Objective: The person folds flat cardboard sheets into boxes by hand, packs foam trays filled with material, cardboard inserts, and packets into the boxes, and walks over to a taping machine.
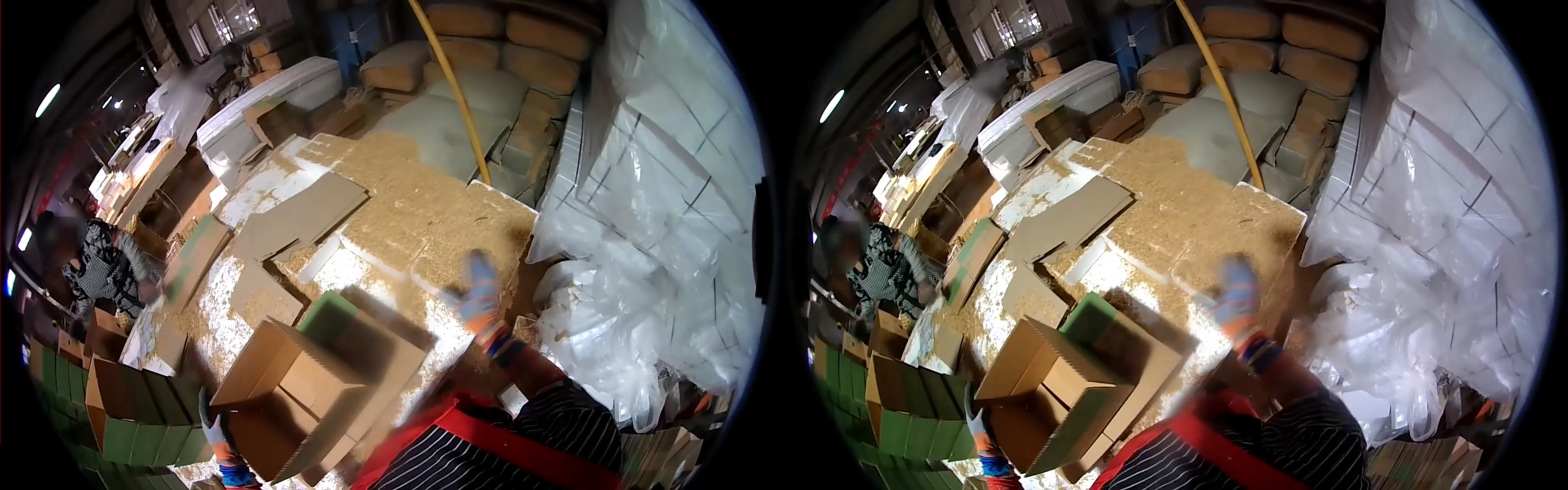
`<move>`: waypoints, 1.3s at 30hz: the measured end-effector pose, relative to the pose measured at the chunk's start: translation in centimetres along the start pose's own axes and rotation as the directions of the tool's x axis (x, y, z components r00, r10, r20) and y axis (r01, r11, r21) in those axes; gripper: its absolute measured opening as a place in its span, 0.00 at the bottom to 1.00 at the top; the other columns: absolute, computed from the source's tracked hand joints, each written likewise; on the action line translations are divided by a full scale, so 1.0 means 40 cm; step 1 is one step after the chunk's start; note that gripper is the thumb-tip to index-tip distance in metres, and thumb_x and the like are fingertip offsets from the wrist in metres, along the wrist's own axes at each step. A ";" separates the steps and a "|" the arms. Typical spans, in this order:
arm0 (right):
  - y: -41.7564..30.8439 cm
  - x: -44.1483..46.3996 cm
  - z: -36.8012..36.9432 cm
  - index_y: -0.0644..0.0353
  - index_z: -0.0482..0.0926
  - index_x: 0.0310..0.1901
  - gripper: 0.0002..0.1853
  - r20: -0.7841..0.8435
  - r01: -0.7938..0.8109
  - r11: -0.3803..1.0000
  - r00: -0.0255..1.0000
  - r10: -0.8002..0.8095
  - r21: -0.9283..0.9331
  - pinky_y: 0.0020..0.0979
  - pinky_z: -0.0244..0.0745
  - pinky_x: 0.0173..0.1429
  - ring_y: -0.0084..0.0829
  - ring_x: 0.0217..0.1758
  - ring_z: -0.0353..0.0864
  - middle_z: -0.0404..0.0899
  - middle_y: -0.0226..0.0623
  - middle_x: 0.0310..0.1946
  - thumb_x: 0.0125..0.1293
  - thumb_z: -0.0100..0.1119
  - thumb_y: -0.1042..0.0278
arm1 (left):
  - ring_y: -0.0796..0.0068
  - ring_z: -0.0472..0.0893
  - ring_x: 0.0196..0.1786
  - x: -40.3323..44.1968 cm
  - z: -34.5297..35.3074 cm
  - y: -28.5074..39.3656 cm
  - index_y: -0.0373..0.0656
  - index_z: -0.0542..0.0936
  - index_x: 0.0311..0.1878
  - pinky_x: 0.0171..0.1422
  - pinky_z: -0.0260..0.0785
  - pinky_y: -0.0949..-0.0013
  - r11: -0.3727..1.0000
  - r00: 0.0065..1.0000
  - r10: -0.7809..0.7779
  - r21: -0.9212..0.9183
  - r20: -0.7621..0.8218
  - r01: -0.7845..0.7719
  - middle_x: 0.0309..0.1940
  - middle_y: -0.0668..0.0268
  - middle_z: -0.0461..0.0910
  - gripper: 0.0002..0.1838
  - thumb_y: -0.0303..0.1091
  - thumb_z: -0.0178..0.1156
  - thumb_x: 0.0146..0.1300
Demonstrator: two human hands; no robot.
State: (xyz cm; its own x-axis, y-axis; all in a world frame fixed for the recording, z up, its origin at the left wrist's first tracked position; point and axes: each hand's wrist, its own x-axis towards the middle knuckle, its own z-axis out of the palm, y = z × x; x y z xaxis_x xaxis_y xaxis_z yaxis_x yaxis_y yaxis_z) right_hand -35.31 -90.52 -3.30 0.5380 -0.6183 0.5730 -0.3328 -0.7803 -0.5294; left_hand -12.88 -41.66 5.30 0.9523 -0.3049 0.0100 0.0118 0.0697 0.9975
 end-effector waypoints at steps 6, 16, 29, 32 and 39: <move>0.507 -0.200 0.163 0.68 0.62 0.57 0.33 0.339 -0.734 0.130 0.454 0.824 0.667 0.31 0.67 0.54 0.38 0.48 0.73 0.70 0.45 0.50 0.55 0.63 0.58 | 0.68 0.63 0.62 0.051 -0.143 -0.093 0.40 0.60 0.64 0.65 0.55 0.68 0.961 0.993 0.107 0.262 -0.050 -0.090 0.63 0.62 0.60 0.36 0.10 0.43 0.46; 0.190 -0.253 -0.203 0.71 0.62 0.58 0.19 0.208 -0.054 0.930 0.978 -0.025 0.363 0.33 0.56 0.66 0.36 0.62 0.63 0.64 0.49 0.58 0.66 0.37 0.75 | 0.69 0.68 0.57 0.003 -0.020 -0.039 0.35 0.64 0.60 0.62 0.58 0.71 0.903 0.945 0.195 0.425 -0.263 -0.068 0.57 0.59 0.68 0.28 0.13 0.50 0.52; -0.557 0.235 -0.154 0.69 0.63 0.57 0.27 0.778 -0.805 0.125 0.502 -0.378 0.580 0.35 0.64 0.62 0.38 0.55 0.71 0.68 0.46 0.55 0.65 0.45 0.53 | 0.69 0.71 0.56 0.025 0.063 -0.065 0.35 0.66 0.58 0.60 0.59 0.73 0.947 0.899 0.191 0.314 -0.394 -0.063 0.54 0.58 0.71 0.24 0.23 0.52 0.55; -0.588 0.181 0.054 0.66 0.65 0.57 0.23 0.795 -0.823 0.149 0.457 -0.398 0.548 0.35 0.59 0.65 0.38 0.59 0.67 0.69 0.45 0.55 0.63 0.48 0.63 | 0.68 0.74 0.50 0.077 -0.057 -0.302 0.41 0.71 0.55 0.54 0.65 0.70 0.409 0.715 0.661 0.908 -0.226 -0.090 0.48 0.60 0.76 0.22 0.39 0.52 0.59; -0.591 0.188 0.048 0.61 0.70 0.50 0.19 0.934 -0.976 0.216 -0.049 -0.353 0.030 0.32 0.76 0.46 0.33 0.42 0.79 0.77 0.40 0.41 0.59 0.56 0.65 | 0.69 0.75 0.46 -0.018 0.017 -0.114 0.37 0.77 0.46 0.49 0.69 0.68 0.991 0.863 0.130 0.057 -0.488 -0.118 0.42 0.62 0.78 0.14 0.34 0.54 0.60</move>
State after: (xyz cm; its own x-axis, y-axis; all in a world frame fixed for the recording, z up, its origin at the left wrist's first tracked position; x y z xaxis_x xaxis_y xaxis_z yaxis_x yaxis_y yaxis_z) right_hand -21.93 -76.54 12.32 0.8145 0.3940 -0.4259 -0.5737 0.4373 -0.6926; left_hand -13.84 -42.41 0.79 0.9721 0.2099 0.1043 -0.1175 0.0512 0.9918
